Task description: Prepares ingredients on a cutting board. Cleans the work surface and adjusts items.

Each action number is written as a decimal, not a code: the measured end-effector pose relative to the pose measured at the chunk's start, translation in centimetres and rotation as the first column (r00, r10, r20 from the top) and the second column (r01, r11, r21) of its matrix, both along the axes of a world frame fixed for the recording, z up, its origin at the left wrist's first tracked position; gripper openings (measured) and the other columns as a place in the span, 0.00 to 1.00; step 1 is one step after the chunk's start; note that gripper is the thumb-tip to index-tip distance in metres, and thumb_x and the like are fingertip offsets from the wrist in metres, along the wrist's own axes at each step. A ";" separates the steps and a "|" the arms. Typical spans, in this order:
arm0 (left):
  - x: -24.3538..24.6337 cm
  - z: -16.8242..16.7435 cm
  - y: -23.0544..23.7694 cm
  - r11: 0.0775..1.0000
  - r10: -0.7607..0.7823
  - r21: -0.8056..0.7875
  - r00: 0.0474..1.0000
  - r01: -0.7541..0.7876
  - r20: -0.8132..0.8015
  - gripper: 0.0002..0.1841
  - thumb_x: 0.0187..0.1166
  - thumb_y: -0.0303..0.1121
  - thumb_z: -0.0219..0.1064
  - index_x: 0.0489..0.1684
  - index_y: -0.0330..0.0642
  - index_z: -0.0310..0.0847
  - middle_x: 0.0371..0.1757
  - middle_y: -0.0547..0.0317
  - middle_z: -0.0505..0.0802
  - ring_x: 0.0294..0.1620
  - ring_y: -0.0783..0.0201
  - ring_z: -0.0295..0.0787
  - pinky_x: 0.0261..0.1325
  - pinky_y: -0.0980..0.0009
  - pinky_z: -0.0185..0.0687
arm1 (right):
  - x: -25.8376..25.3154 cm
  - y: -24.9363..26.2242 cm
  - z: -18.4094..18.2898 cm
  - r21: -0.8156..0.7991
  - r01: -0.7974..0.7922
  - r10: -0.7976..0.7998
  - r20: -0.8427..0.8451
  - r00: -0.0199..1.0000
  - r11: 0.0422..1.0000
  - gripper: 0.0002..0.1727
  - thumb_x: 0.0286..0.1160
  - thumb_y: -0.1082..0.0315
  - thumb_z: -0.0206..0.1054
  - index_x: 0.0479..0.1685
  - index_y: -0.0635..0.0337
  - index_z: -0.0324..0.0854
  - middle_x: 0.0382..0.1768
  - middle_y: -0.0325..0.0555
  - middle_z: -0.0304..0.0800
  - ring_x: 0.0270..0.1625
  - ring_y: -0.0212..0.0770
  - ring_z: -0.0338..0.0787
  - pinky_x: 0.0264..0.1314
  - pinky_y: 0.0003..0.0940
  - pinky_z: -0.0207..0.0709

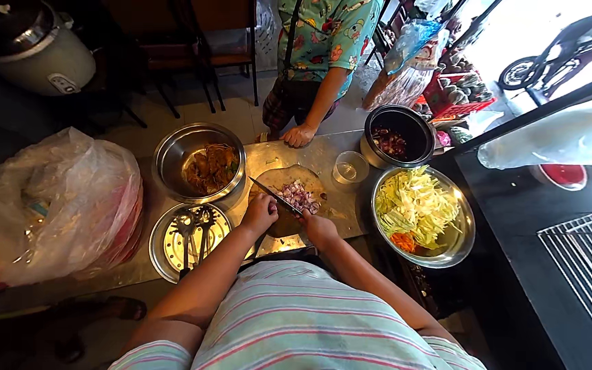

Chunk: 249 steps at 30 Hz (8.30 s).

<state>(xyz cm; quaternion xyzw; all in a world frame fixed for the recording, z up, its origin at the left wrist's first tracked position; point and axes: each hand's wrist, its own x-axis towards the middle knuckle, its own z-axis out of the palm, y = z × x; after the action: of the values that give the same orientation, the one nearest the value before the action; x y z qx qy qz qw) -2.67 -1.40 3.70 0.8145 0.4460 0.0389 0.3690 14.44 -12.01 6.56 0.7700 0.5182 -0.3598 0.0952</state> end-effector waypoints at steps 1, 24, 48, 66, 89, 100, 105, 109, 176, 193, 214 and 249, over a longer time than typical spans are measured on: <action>0.2 0.4 -0.2 0.996 -0.092 -0.002 0.995 0.092 -0.049 0.16 0.77 0.31 0.70 0.59 0.34 0.87 0.65 0.41 0.88 0.69 0.48 0.84 0.77 0.53 0.77 | 0.1 0.0 0.1 0.007 0.001 -0.001 -0.005 1.000 1.000 0.25 0.98 0.51 0.40 0.79 0.54 0.69 0.60 0.63 0.89 0.65 0.66 0.89 0.62 0.67 0.80; 0.4 -1.7 -2.0 0.989 -0.147 0.039 0.989 0.145 0.032 0.13 0.83 0.34 0.69 0.52 0.32 0.90 0.65 0.43 0.89 0.71 0.49 0.84 0.81 0.55 0.73 | -2.0 -1.4 2.8 -0.049 -0.066 0.068 0.051 0.996 0.997 0.22 0.97 0.62 0.39 0.82 0.55 0.65 0.57 0.63 0.89 0.62 0.65 0.91 0.58 0.65 0.83; -0.3 -3.4 -3.1 0.989 -0.093 0.131 0.980 0.070 0.177 0.12 0.84 0.34 0.69 0.48 0.31 0.90 0.61 0.41 0.90 0.69 0.48 0.85 0.79 0.56 0.75 | -2.2 -1.2 2.4 -0.068 -0.065 0.065 0.000 0.998 0.996 0.21 0.98 0.58 0.39 0.77 0.55 0.67 0.58 0.62 0.89 0.65 0.63 0.90 0.61 0.63 0.82; 0.0 -2.4 -1.8 0.993 -0.063 0.106 0.994 0.054 0.087 0.14 0.86 0.32 0.66 0.58 0.29 0.85 0.68 0.38 0.86 0.75 0.44 0.81 0.82 0.53 0.73 | 0.9 1.6 2.5 0.048 -0.043 0.048 -0.113 0.992 0.998 0.25 0.96 0.50 0.46 0.75 0.57 0.73 0.56 0.63 0.89 0.62 0.64 0.90 0.65 0.65 0.79; 5.2 -4.5 -1.3 0.970 -0.113 0.203 0.987 0.134 -0.112 0.63 0.62 0.70 0.74 0.98 0.49 0.44 0.98 0.40 0.43 0.98 0.39 0.28 0.97 0.42 0.27 | 1.9 0.0 -0.3 0.075 0.165 -0.163 -0.033 0.986 0.983 0.24 0.94 0.63 0.47 0.85 0.55 0.62 0.70 0.62 0.82 0.71 0.62 0.86 0.68 0.60 0.81; 7.0 -1.0 0.4 0.947 -0.193 0.307 0.931 0.095 0.308 0.23 0.94 0.43 0.52 0.72 0.40 0.85 0.78 0.51 0.86 0.84 0.54 0.76 0.89 0.58 0.64 | 4.1 -0.5 1.2 -0.112 0.635 -0.511 -0.706 0.491 0.764 0.23 0.96 0.61 0.36 0.80 0.56 0.65 0.31 0.44 0.84 0.19 0.35 0.82 0.22 0.30 0.79; 5.5 -2.5 -1.1 0.849 -0.382 0.495 0.863 0.185 0.332 0.18 0.91 0.41 0.58 0.58 0.43 0.94 0.65 0.55 0.94 0.72 0.57 0.88 0.80 0.58 0.75 | 3.4 -0.4 1.1 -0.202 0.685 -0.547 -0.768 0.332 0.700 0.24 0.93 0.63 0.37 0.82 0.56 0.63 0.27 0.43 0.82 0.17 0.35 0.79 0.19 0.29 0.76; 3.4 -4.1 -0.6 0.785 -0.500 0.569 0.794 0.247 0.345 0.14 0.88 0.34 0.63 0.56 0.39 0.94 0.63 0.51 0.95 0.71 0.53 0.89 0.82 0.59 0.75 | 3.5 -0.5 0.7 -0.241 0.709 -0.560 -0.788 0.255 0.662 0.23 0.91 0.63 0.38 0.79 0.55 0.64 0.26 0.43 0.81 0.16 0.36 0.78 0.17 0.29 0.75; 5.6 -3.0 -2.5 0.833 -0.359 0.402 0.924 0.380 -0.128 0.45 0.68 0.70 0.69 0.91 0.72 0.62 0.96 0.49 0.59 0.97 0.39 0.41 0.91 0.29 0.27 | 3.7 -13.7 -4.5 0.147 0.684 -0.531 -0.522 0.667 0.715 0.23 0.95 0.63 0.50 0.82 0.61 0.69 0.37 0.51 0.89 0.32 0.42 0.89 0.40 0.42 0.85; 5.9 -4.6 0.3 0.939 0.000 0.343 1.000 0.009 -0.028 0.37 0.78 0.68 0.58 0.82 0.57 0.78 0.92 0.39 0.66 0.93 0.39 0.56 0.94 0.49 0.51 | -1.0 -6.8 -5.4 0.030 0.556 -0.394 -0.674 0.625 0.831 0.24 0.98 0.60 0.45 0.85 0.60 0.60 0.33 0.45 0.86 0.24 0.37 0.86 0.30 0.35 0.85; 11.2 -2.0 -1.0 0.883 0.093 0.405 0.935 -0.237 0.343 0.13 0.81 0.41 0.66 0.48 0.49 0.96 0.62 0.54 0.93 0.69 0.53 0.86 0.72 0.59 0.81 | 2.7 -8.4 -1.2 0.156 0.604 -0.339 -0.706 0.622 0.782 0.21 0.97 0.59 0.47 0.75 0.63 0.69 0.21 0.38 0.80 0.16 0.31 0.81 0.20 0.28 0.80; 30.2 -2.6 1.4 0.958 0.075 0.217 0.895 -0.187 0.440 0.15 0.87 0.37 0.61 0.55 0.37 0.90 0.62 0.42 0.90 0.68 0.46 0.85 0.74 0.53 0.78 | 19.2 -5.3 4.2 0.203 0.431 -0.410 -0.137 0.902 0.879 0.22 0.97 0.55 0.45 0.75 0.58 0.72 0.44 0.57 0.91 0.48 0.56 0.93 0.56 0.54 0.84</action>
<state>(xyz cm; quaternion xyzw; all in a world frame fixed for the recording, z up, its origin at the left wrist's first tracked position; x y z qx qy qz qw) 27.56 0.03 1.10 0.7943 0.4000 0.2978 0.3471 33.65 -17.26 10.81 0.8529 0.3801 -0.3443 -0.0977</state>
